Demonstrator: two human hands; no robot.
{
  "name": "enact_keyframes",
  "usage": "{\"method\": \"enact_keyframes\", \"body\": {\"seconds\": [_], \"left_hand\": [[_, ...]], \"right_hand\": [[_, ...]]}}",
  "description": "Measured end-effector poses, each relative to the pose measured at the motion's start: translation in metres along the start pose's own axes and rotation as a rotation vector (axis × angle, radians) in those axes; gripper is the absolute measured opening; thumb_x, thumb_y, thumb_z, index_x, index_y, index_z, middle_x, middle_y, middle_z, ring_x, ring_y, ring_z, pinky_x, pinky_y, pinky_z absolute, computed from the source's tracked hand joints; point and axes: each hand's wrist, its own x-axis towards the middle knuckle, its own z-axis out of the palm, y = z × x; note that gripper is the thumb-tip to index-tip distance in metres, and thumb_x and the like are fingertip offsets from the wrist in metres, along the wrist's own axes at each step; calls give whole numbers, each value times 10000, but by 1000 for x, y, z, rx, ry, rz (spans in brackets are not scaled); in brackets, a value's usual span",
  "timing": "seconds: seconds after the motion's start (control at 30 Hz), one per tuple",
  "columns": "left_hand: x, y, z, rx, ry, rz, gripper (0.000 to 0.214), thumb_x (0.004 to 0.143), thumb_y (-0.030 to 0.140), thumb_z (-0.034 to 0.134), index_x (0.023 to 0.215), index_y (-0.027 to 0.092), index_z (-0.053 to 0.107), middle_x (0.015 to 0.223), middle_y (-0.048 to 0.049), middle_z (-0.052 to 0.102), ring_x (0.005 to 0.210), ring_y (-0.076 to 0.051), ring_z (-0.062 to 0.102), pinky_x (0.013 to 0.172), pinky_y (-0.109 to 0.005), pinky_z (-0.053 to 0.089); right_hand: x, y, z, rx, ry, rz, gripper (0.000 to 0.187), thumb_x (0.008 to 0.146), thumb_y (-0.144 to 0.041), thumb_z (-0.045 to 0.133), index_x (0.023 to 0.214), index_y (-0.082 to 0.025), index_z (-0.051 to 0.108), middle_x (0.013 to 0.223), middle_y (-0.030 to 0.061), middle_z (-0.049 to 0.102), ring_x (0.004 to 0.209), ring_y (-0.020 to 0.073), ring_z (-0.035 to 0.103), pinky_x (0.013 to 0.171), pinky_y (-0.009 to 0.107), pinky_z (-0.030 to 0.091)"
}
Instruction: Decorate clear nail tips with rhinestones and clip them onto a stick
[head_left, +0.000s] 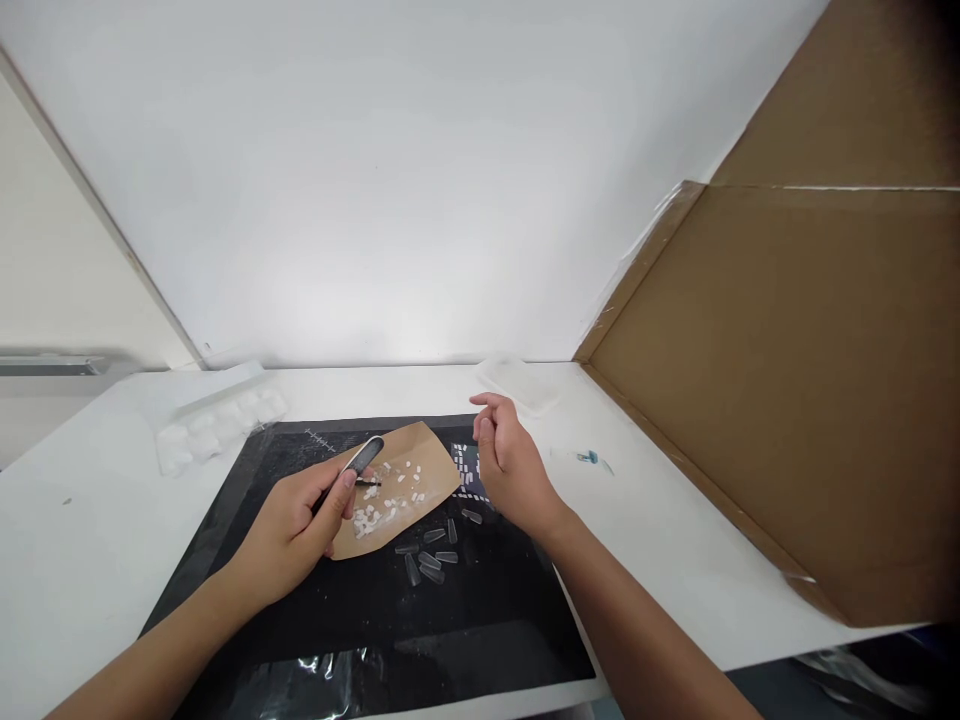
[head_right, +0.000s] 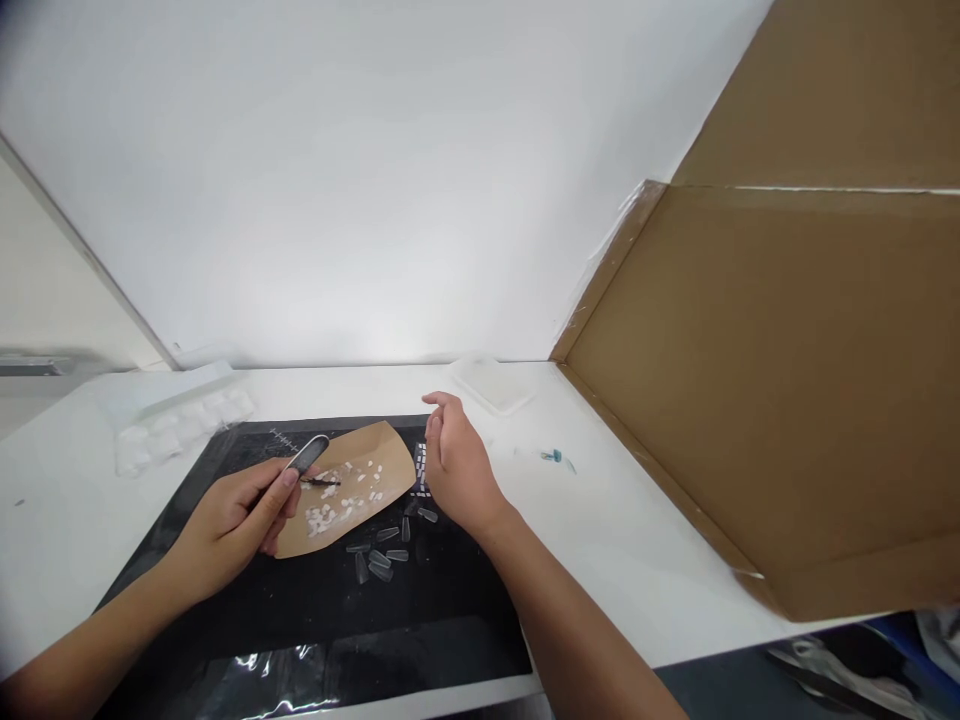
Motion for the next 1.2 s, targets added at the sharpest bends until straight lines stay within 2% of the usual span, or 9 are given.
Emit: {"method": "enact_keyframes", "body": {"seconds": [0.1,0.2,0.4,0.53,0.67,0.8,0.93,1.07,1.2], "left_hand": [[0,-1,0,4,1,-2,371,1065,414,430,770,209,521,601,53,543,477,-107,556,532,-222,456],[0,-1,-1,20,9,9,363,1062,410,436,775,208,529,607,49,544,488,-111,556,539,-222,462],[0,-2,-1,65,11,30,358,1056,416,444,781,206,537,673,34,544,522,-113,565,531,-216,465],[-1,-2,-1,62,8,14,361,1054,423,447,782,206,540,682,38,551,491,-106,570,536,-225,464],[0,0,-2,87,6,20,374,1056,422,441,761,205,521,675,38,563,495,-109,568,567,-234,459],[1,1,-3,133,21,29,386,1057,427,431,754,205,519,648,38,555,502,-117,559,570,-240,444],[2,1,-4,205,53,68,369,1053,430,429,778,207,535,685,20,564,582,-140,571,589,-241,445],[3,3,-5,248,70,90,386,1055,418,412,745,210,511,677,10,566,607,-150,560,610,-248,445],[4,3,-5,262,78,103,376,1053,405,413,750,209,519,673,13,563,594,-143,559,598,-243,436]], "right_hand": [[3,5,-4,-54,-89,-63,278,1066,-252,364,1294,-207,515,960,64,670,864,203,644,789,343,508],[7,13,-8,11,-141,-40,206,1042,-239,457,1210,-226,576,1011,58,750,872,191,722,796,337,554],[15,26,-13,135,-44,76,95,951,-280,656,1021,-238,705,1013,47,799,957,222,776,879,388,616],[15,25,-18,133,-87,87,201,852,-402,802,956,-241,742,904,37,802,836,224,774,797,382,624],[15,20,-23,6,-201,57,184,845,-405,818,846,-238,741,798,11,782,684,178,720,645,308,540],[14,23,-28,-48,-344,60,156,842,-353,817,812,-229,728,784,-1,763,717,159,693,613,264,470],[10,30,-36,49,-562,126,214,820,-406,824,822,-222,716,720,-14,730,641,146,659,559,246,447],[5,28,-46,142,-783,126,171,807,-414,823,876,-260,800,607,-39,660,536,123,578,484,229,387],[-1,18,-50,234,-935,136,171,882,-428,750,883,-279,834,603,-24,681,540,133,623,470,229,407]]}}
